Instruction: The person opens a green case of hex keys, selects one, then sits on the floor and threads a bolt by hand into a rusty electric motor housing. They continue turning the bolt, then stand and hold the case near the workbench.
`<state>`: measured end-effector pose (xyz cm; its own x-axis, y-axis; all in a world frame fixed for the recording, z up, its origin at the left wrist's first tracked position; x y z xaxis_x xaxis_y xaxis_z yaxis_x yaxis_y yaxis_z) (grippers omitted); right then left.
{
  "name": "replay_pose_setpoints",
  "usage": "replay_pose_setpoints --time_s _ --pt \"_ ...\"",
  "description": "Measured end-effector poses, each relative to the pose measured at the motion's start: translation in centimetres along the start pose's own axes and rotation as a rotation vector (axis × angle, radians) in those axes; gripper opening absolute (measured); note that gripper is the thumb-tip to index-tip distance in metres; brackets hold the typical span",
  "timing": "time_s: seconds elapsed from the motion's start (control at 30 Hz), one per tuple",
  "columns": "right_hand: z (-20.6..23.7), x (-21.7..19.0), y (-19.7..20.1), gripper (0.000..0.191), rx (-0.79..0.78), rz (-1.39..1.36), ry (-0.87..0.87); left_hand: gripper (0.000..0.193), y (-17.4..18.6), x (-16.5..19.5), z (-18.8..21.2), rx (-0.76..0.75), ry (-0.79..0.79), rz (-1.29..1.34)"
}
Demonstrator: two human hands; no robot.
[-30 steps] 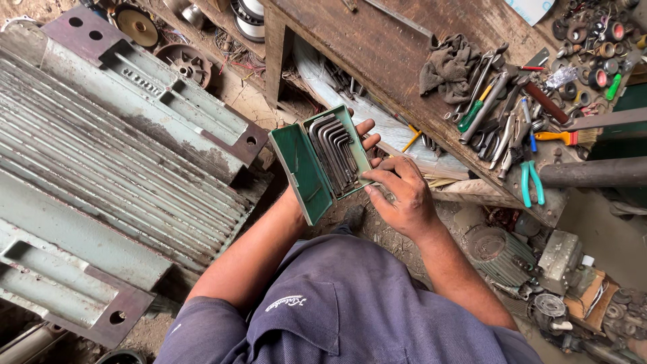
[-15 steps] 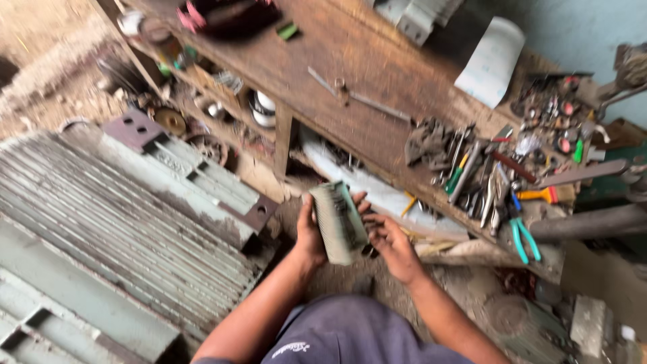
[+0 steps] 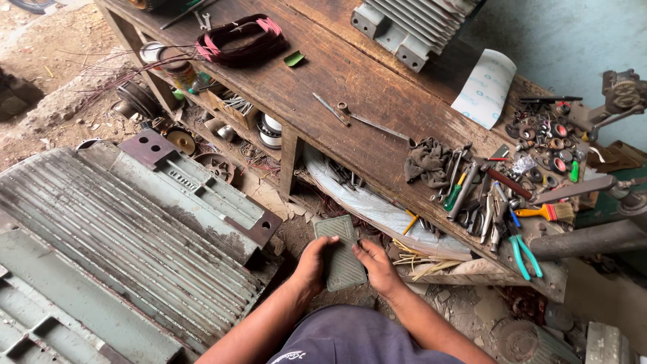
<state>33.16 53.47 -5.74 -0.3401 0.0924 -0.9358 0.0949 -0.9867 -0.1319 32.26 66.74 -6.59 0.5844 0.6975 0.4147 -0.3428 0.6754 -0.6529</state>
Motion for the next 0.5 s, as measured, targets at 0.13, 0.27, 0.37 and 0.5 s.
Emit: replay_pose_setpoints --time_s 0.13,0.27,0.37,0.5 --pt "0.0 0.5 0.1 0.028 0.018 -0.069 -0.015 0.036 0.2 0.4 0.2 -0.031 -0.05 -0.038" --pt "-0.4 0.4 0.3 0.024 -0.005 -0.062 0.047 0.032 -0.1 0.6 0.9 -0.038 -0.052 -0.048" --pt "-0.4 0.1 0.6 0.024 -0.014 -0.016 0.063 0.029 -0.5 0.4 1.4 -0.035 -0.04 -0.038" --pt "0.2 0.0 0.8 0.024 0.013 -0.062 -0.105 0.027 -0.8 0.1 1.7 -0.077 -0.093 -0.07"
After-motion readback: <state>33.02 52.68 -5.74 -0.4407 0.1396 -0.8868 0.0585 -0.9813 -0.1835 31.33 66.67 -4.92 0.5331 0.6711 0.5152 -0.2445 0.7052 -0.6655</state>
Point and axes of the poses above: each hand's wrist, its own z-axis away from the middle knuckle, its own y-axis out of the back of the hand, x = y × z, the point moved 9 cm from there along -z, towards the middle knuckle, and after that the axes turned 10 degrees about x, right-handed, at the moved point
